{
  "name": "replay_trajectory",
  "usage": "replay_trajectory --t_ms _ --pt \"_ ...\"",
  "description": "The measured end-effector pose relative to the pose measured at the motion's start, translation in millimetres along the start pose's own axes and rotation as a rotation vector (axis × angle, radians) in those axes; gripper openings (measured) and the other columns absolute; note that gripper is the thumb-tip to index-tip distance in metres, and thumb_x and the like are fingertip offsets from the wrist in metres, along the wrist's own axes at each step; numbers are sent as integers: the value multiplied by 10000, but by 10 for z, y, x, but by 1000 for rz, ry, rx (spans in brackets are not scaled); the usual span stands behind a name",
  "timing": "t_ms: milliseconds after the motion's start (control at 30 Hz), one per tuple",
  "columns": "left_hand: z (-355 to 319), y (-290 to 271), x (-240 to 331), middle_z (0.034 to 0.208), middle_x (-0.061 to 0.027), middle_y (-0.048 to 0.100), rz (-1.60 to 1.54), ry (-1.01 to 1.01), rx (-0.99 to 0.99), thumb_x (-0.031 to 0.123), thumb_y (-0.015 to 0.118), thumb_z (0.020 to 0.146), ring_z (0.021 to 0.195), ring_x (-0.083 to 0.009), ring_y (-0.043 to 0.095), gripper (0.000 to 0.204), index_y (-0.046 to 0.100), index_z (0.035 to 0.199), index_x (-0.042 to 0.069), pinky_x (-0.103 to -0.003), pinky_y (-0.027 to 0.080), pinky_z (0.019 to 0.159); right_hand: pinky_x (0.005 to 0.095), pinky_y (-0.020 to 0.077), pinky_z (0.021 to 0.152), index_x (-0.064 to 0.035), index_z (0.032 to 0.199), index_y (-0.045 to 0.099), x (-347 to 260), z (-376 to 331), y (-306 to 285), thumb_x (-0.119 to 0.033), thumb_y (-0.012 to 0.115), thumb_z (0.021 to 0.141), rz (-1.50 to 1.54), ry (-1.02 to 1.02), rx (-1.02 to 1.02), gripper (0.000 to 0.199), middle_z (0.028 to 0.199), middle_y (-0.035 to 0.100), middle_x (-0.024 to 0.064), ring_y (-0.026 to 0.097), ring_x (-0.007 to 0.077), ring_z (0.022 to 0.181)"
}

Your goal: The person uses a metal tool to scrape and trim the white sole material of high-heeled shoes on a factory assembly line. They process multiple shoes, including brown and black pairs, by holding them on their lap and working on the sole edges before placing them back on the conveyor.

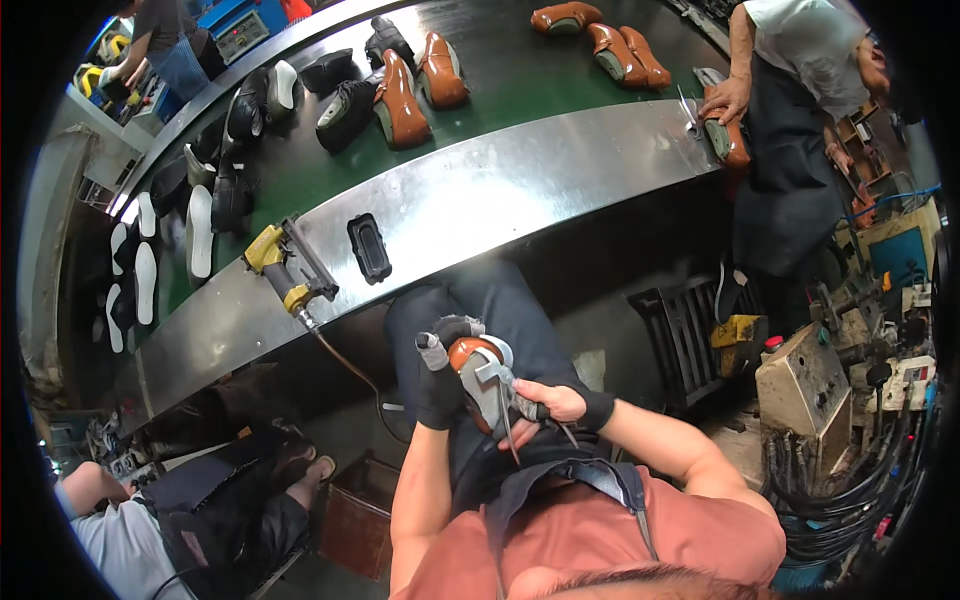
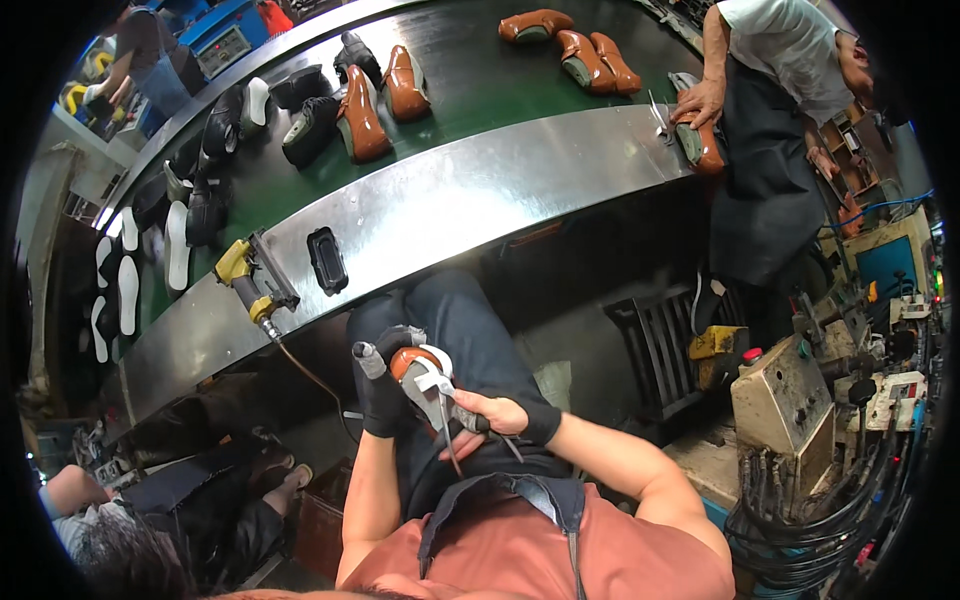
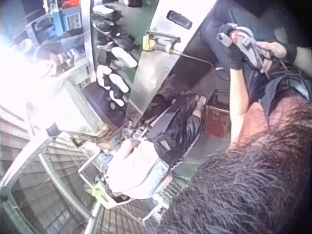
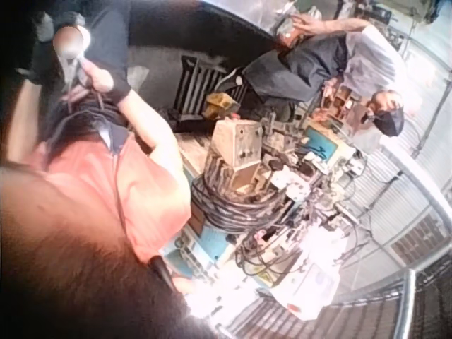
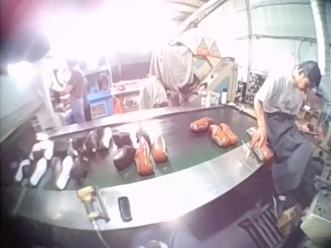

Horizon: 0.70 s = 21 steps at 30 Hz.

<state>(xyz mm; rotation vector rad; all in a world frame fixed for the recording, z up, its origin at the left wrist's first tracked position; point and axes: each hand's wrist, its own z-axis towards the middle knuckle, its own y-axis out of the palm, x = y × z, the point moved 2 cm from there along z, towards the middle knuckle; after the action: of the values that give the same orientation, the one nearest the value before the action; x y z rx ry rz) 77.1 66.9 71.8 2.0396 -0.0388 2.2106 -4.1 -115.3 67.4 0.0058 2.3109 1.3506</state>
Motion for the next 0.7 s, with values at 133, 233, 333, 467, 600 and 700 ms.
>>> replay_trajectory --t_ms 133,233,333,467,600,700 --pt "-70 -36 -16 960 -126 636 -31 -40 53 680 191 969 958 -246 595 854 667 883 -23 -397 442 909 378 549 896 -12 1359 451 -83 -56 118 -506 302 1038 23 86 25 607 1143 638 198 672 315 1004" --pt "-34 38 44 939 -122 641 -2 -10 31 679 200 970 952 -249 593 847 669 882 -21 -394 442 907 289 551 736 -36 1291 500 -206 -96 -87 -549 292 1029 -487 57 167 612 901 664 88 665 173 811" --pt "-14 27 -43 932 -119 649 -20 -49 45 679 217 968 971 -257 588 842 679 878 -20 -405 434 923 253 497 624 -39 1047 620 -311 -109 108 -575 309 1018 -549 -13 338 620 713 594 34 579 120 641" --pt "-4 32 -170 931 -106 675 -41 -57 93 643 249 979 1038 -265 584 793 698 874 -1 -419 395 987 272 472 589 -27 887 629 -169 -93 186 -512 338 1032 -642 -83 483 583 680 570 30 545 119 590" --pt "16 11 -367 930 -105 689 -113 -139 140 614 242 989 1077 -278 585 767 707 867 16 -428 372 1030 371 478 723 40 987 605 249 312 167 -333 365 1046 -978 -552 710 447 792 609 169 583 255 733" --pt "83 -55 -324 930 -108 692 -72 -34 26 613 229 988 1083 -285 589 775 709 862 18 -438 366 1044 350 481 724 6 981 617 277 297 103 -327 362 1054 -918 -525 669 426 836 634 109 583 198 743"
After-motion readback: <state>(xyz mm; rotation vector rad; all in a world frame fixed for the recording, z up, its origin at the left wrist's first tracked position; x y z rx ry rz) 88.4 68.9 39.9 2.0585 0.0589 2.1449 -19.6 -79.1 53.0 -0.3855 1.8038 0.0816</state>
